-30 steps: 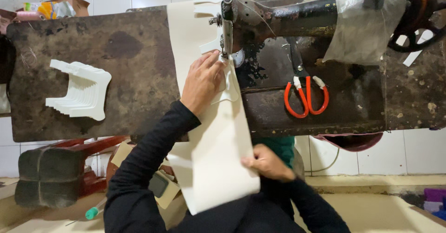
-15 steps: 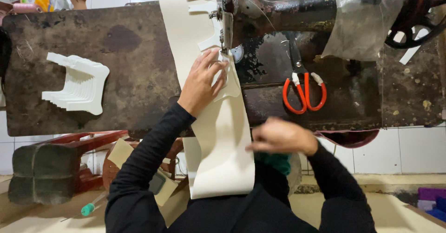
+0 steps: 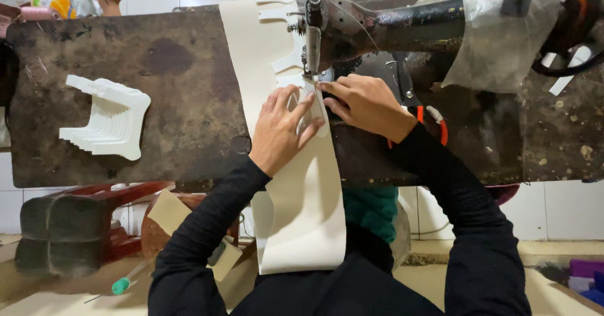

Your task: The person cuts a long strip of white foam with scissors while sitting on the floor, gathers cut pieces, then moves to a treadle sewing machine and sews along the foam strip, guiding the material under the needle by hand.

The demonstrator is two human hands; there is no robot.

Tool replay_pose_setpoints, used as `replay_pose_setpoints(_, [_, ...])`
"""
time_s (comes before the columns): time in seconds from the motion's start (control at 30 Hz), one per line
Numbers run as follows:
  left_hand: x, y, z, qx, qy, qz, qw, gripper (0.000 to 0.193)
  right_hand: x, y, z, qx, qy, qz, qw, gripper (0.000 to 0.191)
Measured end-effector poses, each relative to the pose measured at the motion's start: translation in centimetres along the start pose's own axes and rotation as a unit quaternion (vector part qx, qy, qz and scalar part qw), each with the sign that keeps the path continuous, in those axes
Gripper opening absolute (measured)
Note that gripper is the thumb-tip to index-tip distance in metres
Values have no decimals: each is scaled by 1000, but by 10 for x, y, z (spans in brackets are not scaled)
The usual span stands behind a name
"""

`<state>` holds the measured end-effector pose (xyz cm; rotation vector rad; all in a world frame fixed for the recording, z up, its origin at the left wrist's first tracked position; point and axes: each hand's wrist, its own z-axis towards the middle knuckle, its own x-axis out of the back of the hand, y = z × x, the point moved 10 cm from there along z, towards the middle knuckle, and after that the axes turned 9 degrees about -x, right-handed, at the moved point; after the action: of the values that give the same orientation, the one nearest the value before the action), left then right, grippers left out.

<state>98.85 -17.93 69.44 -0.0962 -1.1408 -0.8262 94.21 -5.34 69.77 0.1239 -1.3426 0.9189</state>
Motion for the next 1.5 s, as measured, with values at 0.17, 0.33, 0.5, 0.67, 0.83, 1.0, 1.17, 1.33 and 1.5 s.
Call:
replay_pose_setpoints(0.17, [-3,0,1,6,-22,2,1000,51,-2,2,-1,6,14,-8,1000,34])
replay_pose_setpoints(0.33, [-2,0,5,-3,-17,11,1000,52,-6,5,0,0,0,-21,1000,33])
replay_pose_setpoints(0.5, [-11,-15,8,30,-61,-44,997,51,-5,5,0,-1,-1,-10,1000,34])
replay_pose_setpoints(0.67, [-8,-26,19,-8,-60,-93,994,44,-7,6,0,-3,-10,-12,1000,35])
replay_pose_setpoints(0.83, [-9,-37,25,-36,-79,-110,990,44,-5,5,0,7,7,-7,1000,33])
replay_pose_setpoints(1.0, [-18,-47,32,-56,-97,-109,988,47,-8,7,0,1,-7,-8,1000,36])
replay_pose_setpoints(1.17, [-16,-53,30,-54,-67,-76,993,51,-9,7,1,-1,-9,-17,1000,36])
replay_pose_setpoints(1.33, [-13,-55,18,11,-37,-29,999,50,-6,4,1,-1,-7,-24,1000,35])
replay_pose_setpoints(1.5, [-8,-65,23,17,-10,-101,995,43,-1,1,2,10,8,-2,1000,32])
